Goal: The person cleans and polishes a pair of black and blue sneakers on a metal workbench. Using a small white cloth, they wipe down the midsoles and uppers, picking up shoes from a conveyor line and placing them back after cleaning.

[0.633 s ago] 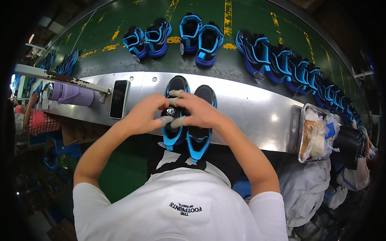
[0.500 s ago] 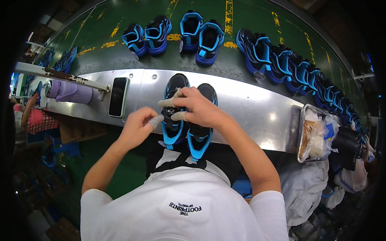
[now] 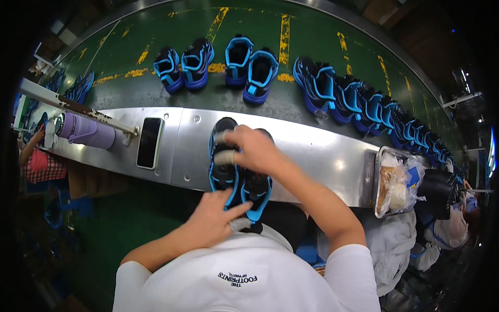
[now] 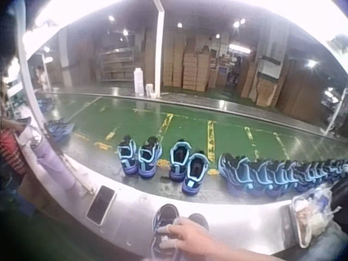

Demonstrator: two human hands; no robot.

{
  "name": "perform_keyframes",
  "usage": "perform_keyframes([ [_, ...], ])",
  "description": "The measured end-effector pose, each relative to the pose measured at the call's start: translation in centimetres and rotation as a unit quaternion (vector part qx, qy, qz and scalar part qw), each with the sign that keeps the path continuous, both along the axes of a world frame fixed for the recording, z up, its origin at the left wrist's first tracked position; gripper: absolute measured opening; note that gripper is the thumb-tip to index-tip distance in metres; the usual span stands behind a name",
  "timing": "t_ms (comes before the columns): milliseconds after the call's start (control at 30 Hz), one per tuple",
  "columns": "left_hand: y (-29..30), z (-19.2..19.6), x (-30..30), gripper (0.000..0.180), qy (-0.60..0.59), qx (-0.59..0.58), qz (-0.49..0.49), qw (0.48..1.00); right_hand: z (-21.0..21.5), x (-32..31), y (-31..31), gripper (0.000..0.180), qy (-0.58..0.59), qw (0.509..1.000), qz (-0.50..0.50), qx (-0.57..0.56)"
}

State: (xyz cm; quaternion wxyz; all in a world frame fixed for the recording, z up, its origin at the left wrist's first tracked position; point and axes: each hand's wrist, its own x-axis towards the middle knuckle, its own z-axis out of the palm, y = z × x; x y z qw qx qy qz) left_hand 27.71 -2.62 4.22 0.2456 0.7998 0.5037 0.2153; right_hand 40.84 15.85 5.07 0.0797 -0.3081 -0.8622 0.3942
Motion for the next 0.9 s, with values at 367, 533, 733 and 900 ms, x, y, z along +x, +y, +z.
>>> perform_keyframes([
  [367, 6.6, -0.2, 2.8, 0.028, 0.033, -0.073, -0.017, 0.997, -4.2, -7.7, 16.7, 0.062, -0.215, 0.919, -0.247, 0.220],
  [533, 14.1, 0.4, -3.3, 0.025, -0.005, 0.108, -0.055, 0.993, -5.0, -2.2, 19.7, 0.048, -0.178, 0.916, -0.255, 0.254],
  [733, 27.9, -2.3, -8.5, 0.030, 0.111, 0.067, 0.115, 0.985, -6.1, 4.7, 20.9, 0.042, -0.183, 0.887, -0.316, 0.282],
  [900, 33.4, -6.0, -15.9, 0.030, 0.210, 0.040, 0.266, 0.940, -5.7, 4.8, 20.0, 0.042, -0.174, 0.909, -0.296, 0.236],
])
